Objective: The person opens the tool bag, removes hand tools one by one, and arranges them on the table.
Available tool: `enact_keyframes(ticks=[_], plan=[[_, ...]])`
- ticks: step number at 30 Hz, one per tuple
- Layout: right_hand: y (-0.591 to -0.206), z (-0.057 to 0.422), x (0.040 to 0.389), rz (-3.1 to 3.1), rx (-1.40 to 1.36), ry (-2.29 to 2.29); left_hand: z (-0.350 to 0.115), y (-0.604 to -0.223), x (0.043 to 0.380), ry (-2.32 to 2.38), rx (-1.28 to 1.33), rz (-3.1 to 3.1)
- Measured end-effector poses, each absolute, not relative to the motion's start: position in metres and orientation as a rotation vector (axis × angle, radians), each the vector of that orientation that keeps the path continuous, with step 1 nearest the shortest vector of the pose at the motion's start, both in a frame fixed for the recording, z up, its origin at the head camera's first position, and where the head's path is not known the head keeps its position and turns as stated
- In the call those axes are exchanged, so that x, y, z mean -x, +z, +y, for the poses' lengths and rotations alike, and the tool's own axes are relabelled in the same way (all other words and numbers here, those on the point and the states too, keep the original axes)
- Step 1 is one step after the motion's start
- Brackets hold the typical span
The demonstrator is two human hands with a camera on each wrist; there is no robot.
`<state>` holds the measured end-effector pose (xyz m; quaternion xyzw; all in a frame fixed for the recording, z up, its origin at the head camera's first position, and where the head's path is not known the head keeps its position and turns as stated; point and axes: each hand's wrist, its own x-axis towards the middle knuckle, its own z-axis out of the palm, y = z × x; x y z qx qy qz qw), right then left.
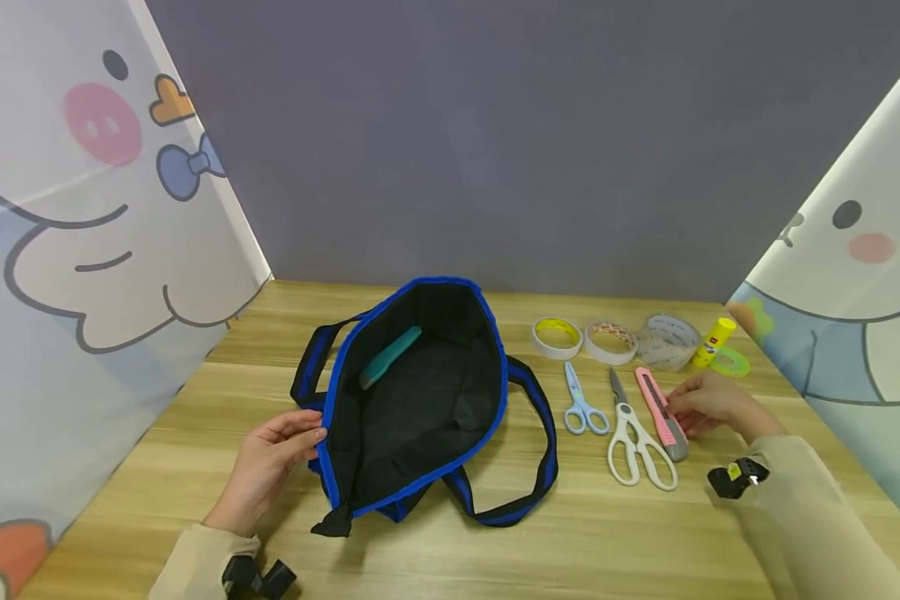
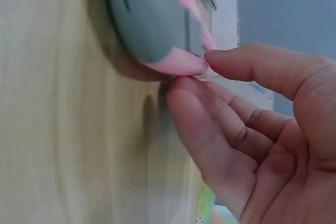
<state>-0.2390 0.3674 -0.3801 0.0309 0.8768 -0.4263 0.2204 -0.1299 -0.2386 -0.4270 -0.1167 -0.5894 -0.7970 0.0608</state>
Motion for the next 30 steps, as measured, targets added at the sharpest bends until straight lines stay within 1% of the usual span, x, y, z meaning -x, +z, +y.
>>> enact_keyframes(ticks=[6, 12, 18, 25, 30], plan=[[-0.366, 0.368, 0.232, 2.513, -0.044, -1.153, -0.237, -0.422, 0.134, -2.425, 0.407, -1.761], [-0.346, 0.347, 0.23, 2.604, 0.02, -1.215, -0.237, -0.422, 0.134, -2.427, 0.372, -1.784], [-0.329, 0.31, 0.231, 2.589, 0.134, -1.298, -0.239, -0.423, 0.133, -2.429, 0.313, -1.802], [-0.32, 0.26, 0.24, 2.508, 0.235, -1.432, -0.24, -0.425, 0.132, -2.454, 0.391, -1.727], [-0.314, 0.222, 0.248, 2.425, 0.323, -1.519, -0.241, -0.426, 0.132, -2.46, 0.392, -1.724]])
